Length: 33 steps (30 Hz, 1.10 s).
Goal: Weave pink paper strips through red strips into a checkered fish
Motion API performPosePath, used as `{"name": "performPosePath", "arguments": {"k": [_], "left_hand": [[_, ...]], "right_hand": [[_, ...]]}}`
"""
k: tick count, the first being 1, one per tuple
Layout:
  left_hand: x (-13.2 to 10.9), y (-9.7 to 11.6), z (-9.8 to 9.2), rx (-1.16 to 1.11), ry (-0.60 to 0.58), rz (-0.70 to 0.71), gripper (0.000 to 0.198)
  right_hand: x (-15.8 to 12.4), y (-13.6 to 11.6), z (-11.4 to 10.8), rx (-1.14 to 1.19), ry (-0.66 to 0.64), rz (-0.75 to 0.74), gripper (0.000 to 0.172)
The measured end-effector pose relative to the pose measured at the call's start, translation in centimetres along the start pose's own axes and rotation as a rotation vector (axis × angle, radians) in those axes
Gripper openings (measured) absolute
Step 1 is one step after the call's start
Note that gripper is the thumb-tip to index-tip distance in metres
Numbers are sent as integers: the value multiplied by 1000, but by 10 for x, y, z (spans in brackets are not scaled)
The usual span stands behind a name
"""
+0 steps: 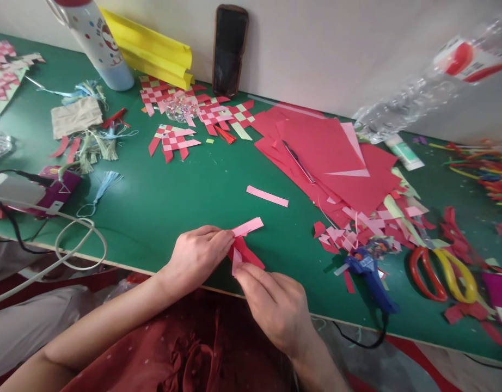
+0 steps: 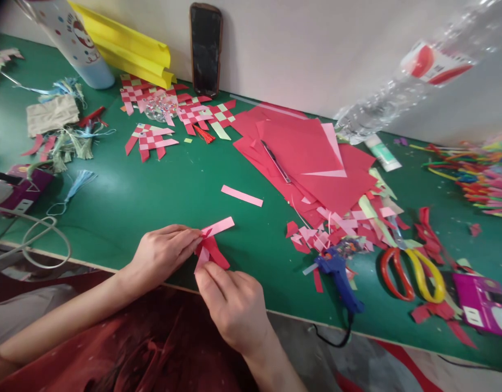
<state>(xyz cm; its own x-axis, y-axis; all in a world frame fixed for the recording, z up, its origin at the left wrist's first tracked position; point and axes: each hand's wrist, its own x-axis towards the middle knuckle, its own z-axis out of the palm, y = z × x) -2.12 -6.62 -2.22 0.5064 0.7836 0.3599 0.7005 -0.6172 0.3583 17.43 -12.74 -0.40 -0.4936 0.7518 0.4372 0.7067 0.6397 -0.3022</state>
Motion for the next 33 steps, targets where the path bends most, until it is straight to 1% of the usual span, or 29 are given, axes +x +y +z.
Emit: {"name": "performPosePath", "arguments": {"k": [3,6,8,11,13,15,17,19,21,24,27,33], "left_hand": [[0,0,-1,-18,-15,-7,20],[-1,-1,-2,-34,-27,3,20],[-1,0,-2,-23,-25,5,19],[0,0,-1,8,-7,0,20],[0,0,0,15,7,6,21],[0,-1,1,6,11,9,20],[0,-2,1,-8,5,6,19],[0,-2,1,-16,5,4,17],[0,-2,1,-21,10,9,18],[0,-2,1,-27,29,16,19],[0,-2,1,-29,40,15,19],[1,-2,1,-41,44,20,18]], "right_hand": [[6,1,-3,40,14,4,28],[11,4,-4,92,53,75,28],[14,6,-2,101,89,147,29],[16,10,2,95,118,331,28],[16,12,4,132,66,461,31],[17,14,3,236,-34,528,38],[18,16,2,314,-93,521,43],[20,20,-1,287,-76,457,45],[21,23,-3,199,-33,371,38],[23,25,-4,149,-65,299,25],[23,25,-2,166,-110,288,23],[21,23,1,167,-38,292,14]]}}
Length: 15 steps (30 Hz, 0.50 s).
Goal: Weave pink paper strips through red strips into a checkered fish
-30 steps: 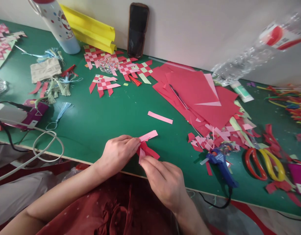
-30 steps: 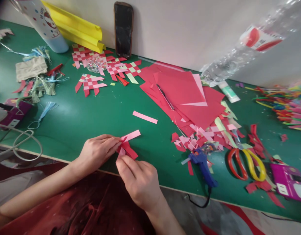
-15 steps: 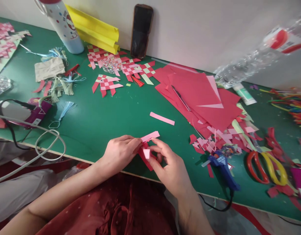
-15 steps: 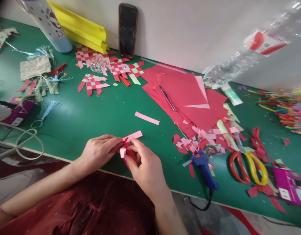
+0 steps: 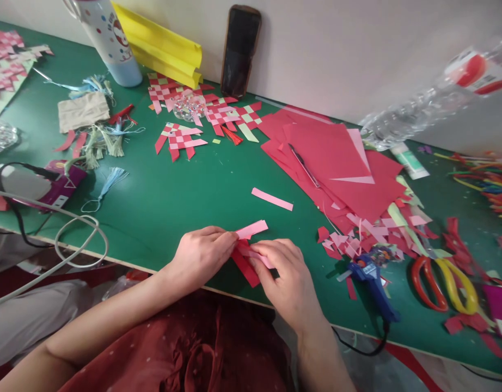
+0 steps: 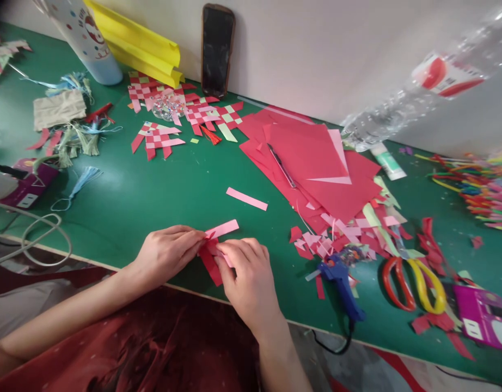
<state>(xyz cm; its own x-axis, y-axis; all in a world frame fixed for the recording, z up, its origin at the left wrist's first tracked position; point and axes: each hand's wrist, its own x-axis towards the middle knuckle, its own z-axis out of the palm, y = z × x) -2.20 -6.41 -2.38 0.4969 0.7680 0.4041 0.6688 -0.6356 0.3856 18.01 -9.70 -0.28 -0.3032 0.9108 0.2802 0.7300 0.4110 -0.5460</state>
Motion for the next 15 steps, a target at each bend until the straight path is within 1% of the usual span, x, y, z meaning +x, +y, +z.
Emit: {"name": "performPosePath", "arguments": {"k": [3,5,8,12,15], "left_hand": [[0,-1,1,3,3,-3,16],[-1,-1,2,0,1,-7,16],[-2,-2,2,-5,-4,-11,17],[-1,-2,2,-10,-6,-3,17],[-1,-2,1,-7,-10,-8,18]], "right_hand": [[1,-2,-3,-18,-34,-58,15],[1,-4,-5,-22,-73,-97,19],[1,-3,-5,-21,-107,-112,24],[-2,0,-6,-77,-107,-105,24],[-4,3,-6,-106,-56,-78,24]]}}
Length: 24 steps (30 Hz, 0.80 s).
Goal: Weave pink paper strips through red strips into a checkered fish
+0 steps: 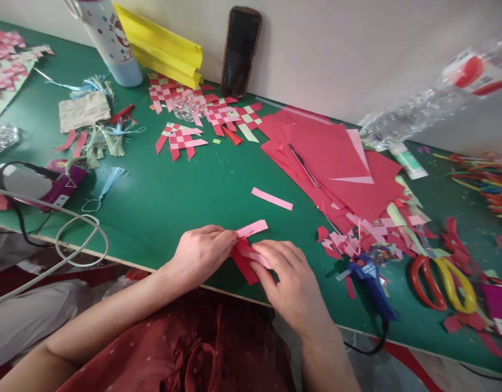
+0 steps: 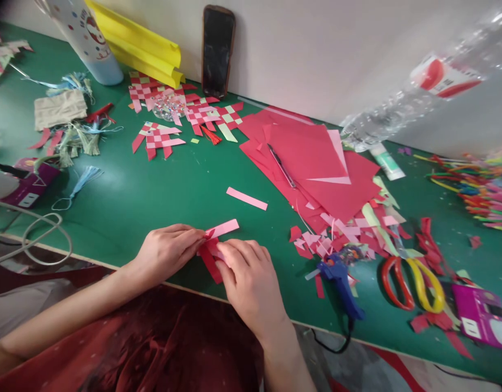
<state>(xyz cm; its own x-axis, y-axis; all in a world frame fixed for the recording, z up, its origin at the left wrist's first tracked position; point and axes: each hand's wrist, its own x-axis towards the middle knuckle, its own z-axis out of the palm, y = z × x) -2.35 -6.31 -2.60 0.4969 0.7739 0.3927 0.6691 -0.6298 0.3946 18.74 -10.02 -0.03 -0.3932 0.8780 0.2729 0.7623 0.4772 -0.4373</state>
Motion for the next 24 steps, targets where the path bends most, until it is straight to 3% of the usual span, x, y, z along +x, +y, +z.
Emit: {"name": "performPosePath", "arguments": {"k": [11,19,24], "left_hand": [[0,-1,-1,0,-15,16,20],[0,0,1,7,9,-5,18],[1,4,2,32,32,-24,17]], "right_hand": [[-7,4,4,53,138,165,26],[-8,-5,4,56,254,20,28],[-18,-11,6,91,173,-123,25]]}}
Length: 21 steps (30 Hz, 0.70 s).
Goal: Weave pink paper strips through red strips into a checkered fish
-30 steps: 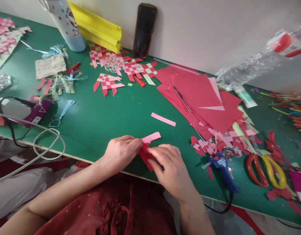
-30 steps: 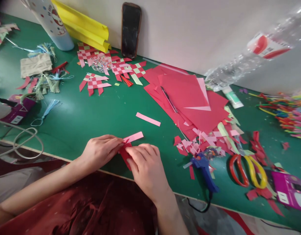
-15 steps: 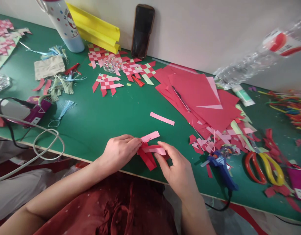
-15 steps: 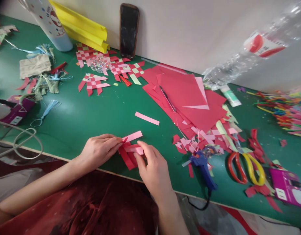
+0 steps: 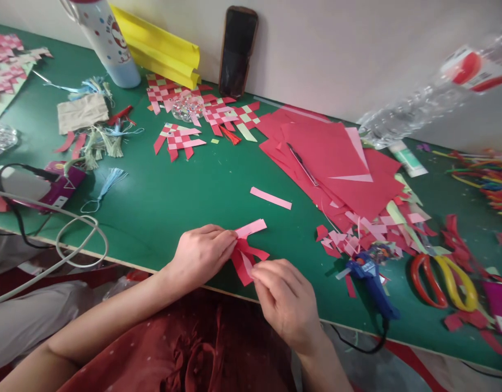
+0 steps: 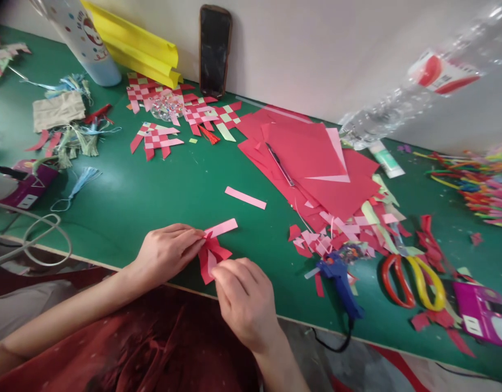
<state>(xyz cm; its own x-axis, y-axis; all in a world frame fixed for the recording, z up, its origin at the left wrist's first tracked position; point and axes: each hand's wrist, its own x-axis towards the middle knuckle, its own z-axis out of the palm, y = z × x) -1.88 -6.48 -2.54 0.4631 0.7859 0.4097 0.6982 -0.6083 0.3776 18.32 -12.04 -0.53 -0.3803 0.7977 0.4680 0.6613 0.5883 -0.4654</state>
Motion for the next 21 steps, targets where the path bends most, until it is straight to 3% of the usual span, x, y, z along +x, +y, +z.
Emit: {"name": "performPosePath", "arguments": {"k": [8,21], "left_hand": [[1,1,0,28,9,-2,16],[1,1,-1,15,-13,6,17]], "right_hand": [[1,-2,3,12,-21,-98,20],[5,-5,1,-36,-9,-80,24]]}}
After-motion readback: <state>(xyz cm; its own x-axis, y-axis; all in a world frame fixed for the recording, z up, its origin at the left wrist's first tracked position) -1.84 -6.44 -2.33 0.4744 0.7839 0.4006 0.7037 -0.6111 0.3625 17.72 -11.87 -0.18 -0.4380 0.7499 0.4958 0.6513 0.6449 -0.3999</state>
